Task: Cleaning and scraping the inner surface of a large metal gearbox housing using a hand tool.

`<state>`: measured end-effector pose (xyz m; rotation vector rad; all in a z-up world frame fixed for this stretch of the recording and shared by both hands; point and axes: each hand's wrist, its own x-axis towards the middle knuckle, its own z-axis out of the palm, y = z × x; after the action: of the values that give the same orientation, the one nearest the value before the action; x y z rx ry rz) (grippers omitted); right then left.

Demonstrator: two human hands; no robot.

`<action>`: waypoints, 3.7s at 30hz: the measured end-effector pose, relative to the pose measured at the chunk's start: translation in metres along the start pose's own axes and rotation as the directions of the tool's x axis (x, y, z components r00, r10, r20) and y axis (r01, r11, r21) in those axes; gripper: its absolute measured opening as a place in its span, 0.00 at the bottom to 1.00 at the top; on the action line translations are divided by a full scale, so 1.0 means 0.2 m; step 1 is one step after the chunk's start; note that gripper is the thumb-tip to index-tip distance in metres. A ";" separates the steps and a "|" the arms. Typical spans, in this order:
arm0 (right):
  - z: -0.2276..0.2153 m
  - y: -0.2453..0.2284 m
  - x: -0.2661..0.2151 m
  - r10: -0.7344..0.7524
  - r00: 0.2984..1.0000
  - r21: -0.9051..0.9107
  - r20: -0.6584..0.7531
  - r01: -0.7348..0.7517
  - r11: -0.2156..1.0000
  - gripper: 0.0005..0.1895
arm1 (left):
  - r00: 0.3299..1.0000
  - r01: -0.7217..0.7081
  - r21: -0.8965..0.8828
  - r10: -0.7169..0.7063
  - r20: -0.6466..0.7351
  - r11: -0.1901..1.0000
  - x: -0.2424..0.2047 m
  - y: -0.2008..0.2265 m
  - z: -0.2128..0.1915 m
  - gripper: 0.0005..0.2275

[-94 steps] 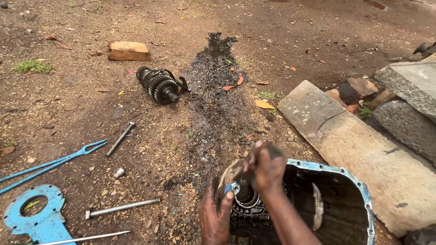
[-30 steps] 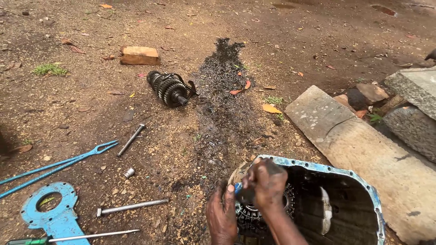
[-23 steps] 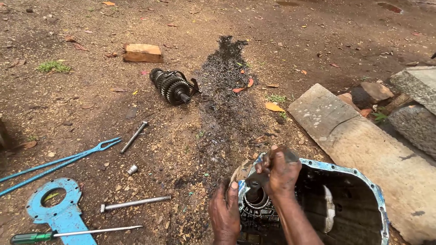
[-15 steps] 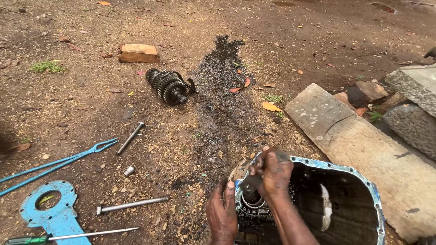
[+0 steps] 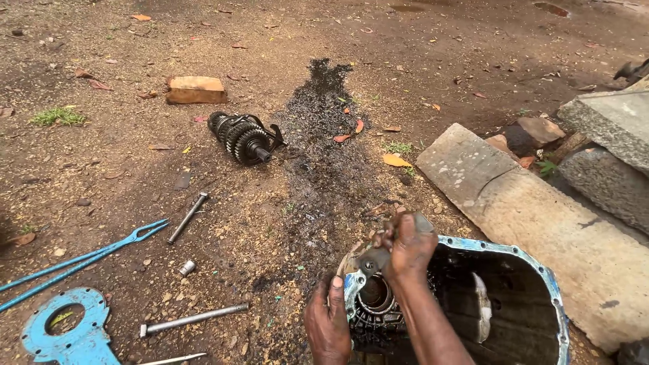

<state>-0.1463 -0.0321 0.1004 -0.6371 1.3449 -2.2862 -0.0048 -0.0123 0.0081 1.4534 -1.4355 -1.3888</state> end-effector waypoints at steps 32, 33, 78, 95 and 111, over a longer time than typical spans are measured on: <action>-0.09 0.12 0.03 0.104 0.990 -0.054 0.092 -0.100 0.994 0.12 | 0.991 0.121 -0.115 -0.113 0.066 0.986 0.01 -0.07 -0.01 0.37; -0.08 0.08 0.06 0.076 0.993 0.061 0.090 -0.082 0.995 0.14 | 0.983 0.170 -0.140 -0.157 0.096 0.975 0.01 -0.03 -0.01 0.37; -0.16 0.11 -0.41 0.270 0.860 -0.396 0.434 -0.087 0.914 0.18 | 0.807 0.132 -0.893 -0.570 -0.155 0.430 -0.13 -0.53 0.26 0.42; 0.09 0.05 -0.13 0.367 0.892 -0.410 0.262 -0.242 0.880 0.14 | 0.842 -0.064 -0.997 -0.539 -0.027 -0.051 -0.08 -0.65 0.33 0.37; -0.06 0.05 -0.48 0.501 0.842 -0.524 0.198 -0.341 0.780 0.18 | 0.780 0.326 -0.930 -0.604 0.163 0.170 -0.17 -0.28 0.09 0.42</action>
<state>-0.0747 0.0245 0.0689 -0.7291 1.6788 -1.4179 -0.0015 0.0333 -0.0404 1.1461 0.2401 -1.8267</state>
